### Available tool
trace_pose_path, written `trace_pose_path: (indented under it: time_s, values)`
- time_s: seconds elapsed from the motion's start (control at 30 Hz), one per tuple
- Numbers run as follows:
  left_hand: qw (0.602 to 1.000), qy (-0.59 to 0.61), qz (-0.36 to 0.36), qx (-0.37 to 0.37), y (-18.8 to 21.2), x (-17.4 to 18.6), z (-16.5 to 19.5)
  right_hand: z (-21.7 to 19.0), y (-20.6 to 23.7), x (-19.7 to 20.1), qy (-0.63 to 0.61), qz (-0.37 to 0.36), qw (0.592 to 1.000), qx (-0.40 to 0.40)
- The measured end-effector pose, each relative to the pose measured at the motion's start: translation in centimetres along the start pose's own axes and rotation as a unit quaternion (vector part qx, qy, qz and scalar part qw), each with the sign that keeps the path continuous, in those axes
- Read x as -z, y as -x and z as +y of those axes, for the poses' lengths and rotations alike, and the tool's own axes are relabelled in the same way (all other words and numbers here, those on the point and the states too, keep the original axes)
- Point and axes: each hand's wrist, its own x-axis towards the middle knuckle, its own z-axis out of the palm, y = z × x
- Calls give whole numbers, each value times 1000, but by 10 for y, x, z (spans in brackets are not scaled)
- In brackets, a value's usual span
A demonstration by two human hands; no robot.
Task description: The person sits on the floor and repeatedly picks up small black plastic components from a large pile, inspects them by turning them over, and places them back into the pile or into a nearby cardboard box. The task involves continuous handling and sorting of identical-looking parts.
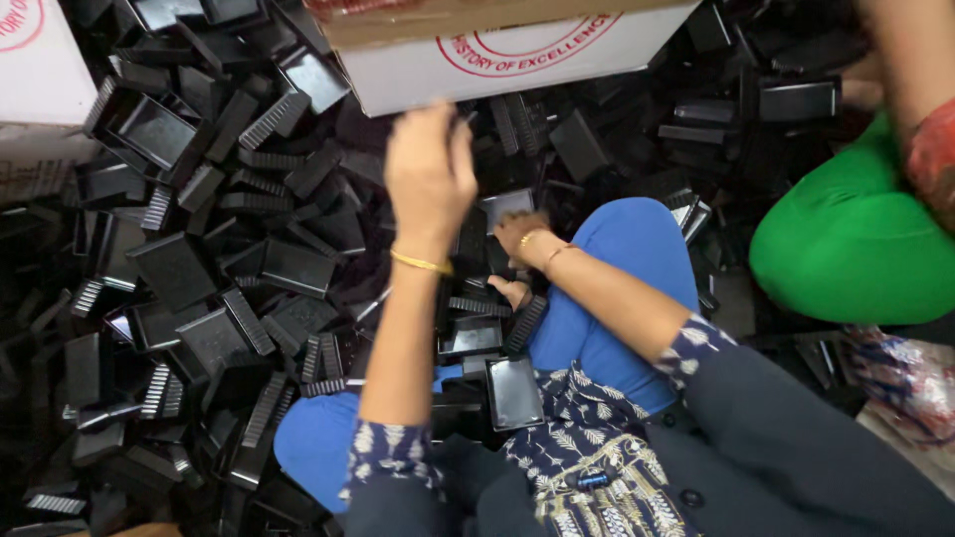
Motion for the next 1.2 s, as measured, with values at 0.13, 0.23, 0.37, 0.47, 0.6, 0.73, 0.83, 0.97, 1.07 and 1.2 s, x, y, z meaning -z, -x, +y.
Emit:
trace_pose_path:
  time_s: [0.13,0.23,0.37,0.47,0.6,0.73,0.83,0.97,1.07,1.2]
  values:
    - [951,-232,-197,54,99,-59,-16,-5,-6,-9,-13,47,997,62]
    - [914,-303,-256,86,137,-74,-32,-3,-5,-16,-63,74,989,109]
    - [911,-320,-250,70,140,-73,-38,-3,4,-15,19,132,987,89]
    - [912,-298,-257,112,132,-55,-41,-3,9,0,41,100,989,96]
    - [943,-123,-125,283,118,2,-56,4,14,15,-230,287,907,206]
    - [850,374,100,358,127,45,-40,6,10,20,-556,332,728,224]
    - [904,307,101,279,145,39,1,8,6,16,-730,278,599,176]
    - [957,172,58,226,150,6,42,13,9,8,-623,414,638,180]
    - [972,127,74,184,141,-5,44,12,18,10,-659,416,591,209]
    - [971,167,39,167,133,-2,34,8,35,25,-823,193,392,364]
